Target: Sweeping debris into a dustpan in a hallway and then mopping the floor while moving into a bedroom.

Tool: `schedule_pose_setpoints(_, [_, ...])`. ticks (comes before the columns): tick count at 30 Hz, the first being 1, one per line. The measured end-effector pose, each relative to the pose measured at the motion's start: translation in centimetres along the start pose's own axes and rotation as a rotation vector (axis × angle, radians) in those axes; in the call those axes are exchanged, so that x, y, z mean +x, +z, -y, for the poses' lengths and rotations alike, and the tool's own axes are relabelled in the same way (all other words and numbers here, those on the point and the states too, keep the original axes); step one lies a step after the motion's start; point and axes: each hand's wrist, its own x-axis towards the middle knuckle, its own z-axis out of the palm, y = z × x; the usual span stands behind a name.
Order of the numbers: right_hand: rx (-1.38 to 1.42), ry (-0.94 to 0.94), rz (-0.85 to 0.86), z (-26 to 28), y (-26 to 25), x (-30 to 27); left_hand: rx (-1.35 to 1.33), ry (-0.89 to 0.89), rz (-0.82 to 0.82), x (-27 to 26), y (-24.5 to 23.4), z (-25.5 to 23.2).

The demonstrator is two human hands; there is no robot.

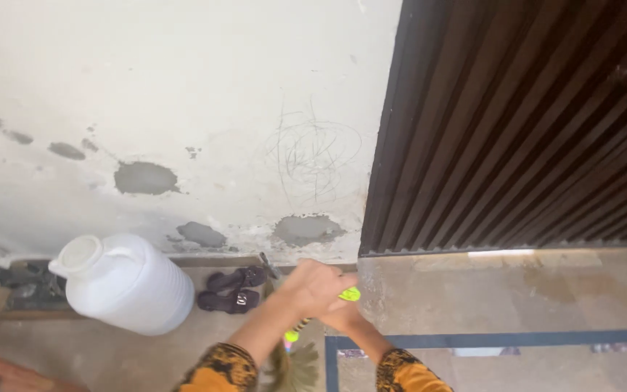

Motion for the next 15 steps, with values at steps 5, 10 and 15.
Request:
schedule_pose_setpoints(5, [-0.227, 0.389, 0.185, -3.1, -4.4, -0.1, -0.176, 0.086, -0.215, 4.9, 5.0, -0.8])
schedule_pose_setpoints(10, [-0.438, 0.731, 0.339, -8.5, -14.4, -4.4, -0.323, 0.183, -0.255, 9.7, 5.7, -4.5])
schedule_pose_setpoints(15, [-0.376, 0.735, 0.066, -10.6, -19.2, -7.8, -0.325, 0.384, -0.363, 12.9, 9.4, -6.1])
